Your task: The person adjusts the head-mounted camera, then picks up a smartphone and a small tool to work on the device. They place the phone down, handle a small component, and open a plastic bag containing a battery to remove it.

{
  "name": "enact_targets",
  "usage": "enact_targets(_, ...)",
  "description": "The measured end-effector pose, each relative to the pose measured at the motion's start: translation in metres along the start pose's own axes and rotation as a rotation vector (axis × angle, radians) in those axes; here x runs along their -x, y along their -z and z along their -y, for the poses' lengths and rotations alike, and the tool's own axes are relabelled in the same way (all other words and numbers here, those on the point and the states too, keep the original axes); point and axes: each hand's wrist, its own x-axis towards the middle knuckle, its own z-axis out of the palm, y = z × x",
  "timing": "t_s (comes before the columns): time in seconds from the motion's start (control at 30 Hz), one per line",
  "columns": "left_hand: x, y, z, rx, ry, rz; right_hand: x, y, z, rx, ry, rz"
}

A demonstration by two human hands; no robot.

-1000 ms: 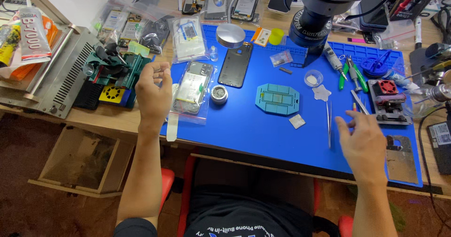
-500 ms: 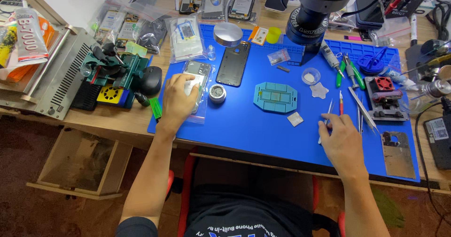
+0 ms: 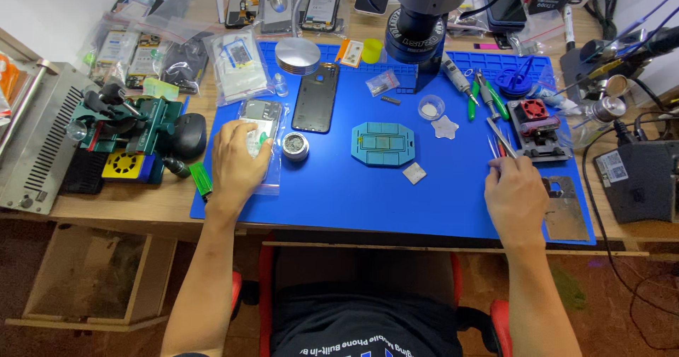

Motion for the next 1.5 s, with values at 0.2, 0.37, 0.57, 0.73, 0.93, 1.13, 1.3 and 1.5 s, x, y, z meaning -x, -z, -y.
enact_targets(0.2,-0.001,0.0,0.003,0.006,0.006,0.01,-0.011,0.018,0.009,-0.067,0.064,-0.032)
enact_targets(0.37,-0.002,-0.002,0.001,0.012,0.013,0.018,-0.03,0.051,0.082,-0.528,0.246,0.027)
enact_targets(0.57,-0.002,0.004,0.001,0.05,-0.006,0.02,-0.104,-0.007,0.119,-0.471,0.451,0.03)
enact_targets(0.73,-0.002,0.007,-0.012,0.085,-0.056,-0.097,-0.141,-0.057,0.134,-0.732,0.389,0.169)
enact_targets(0.93,-0.007,-0.008,-0.094,0.508,-0.195,-0.174,-0.146,-0.062,0.142,-0.899,0.232,0.256)
enact_targets(1.13,-0.073,-0.12,-0.136,0.445,-0.36,-0.072,-0.137,-0.046,0.117,-0.564,0.304,-0.018)
enact_targets(1.3,-0.13,-0.235,-0.12,-0.016,-0.364,-0.037,-0.135,-0.017,0.099,-0.912,0.046,-0.038)
enact_targets(1.5,-0.131,-0.231,-0.129,0.023,-0.33,0.003,-0.141,-0.009,0.092,-0.92,0.083,-0.128)
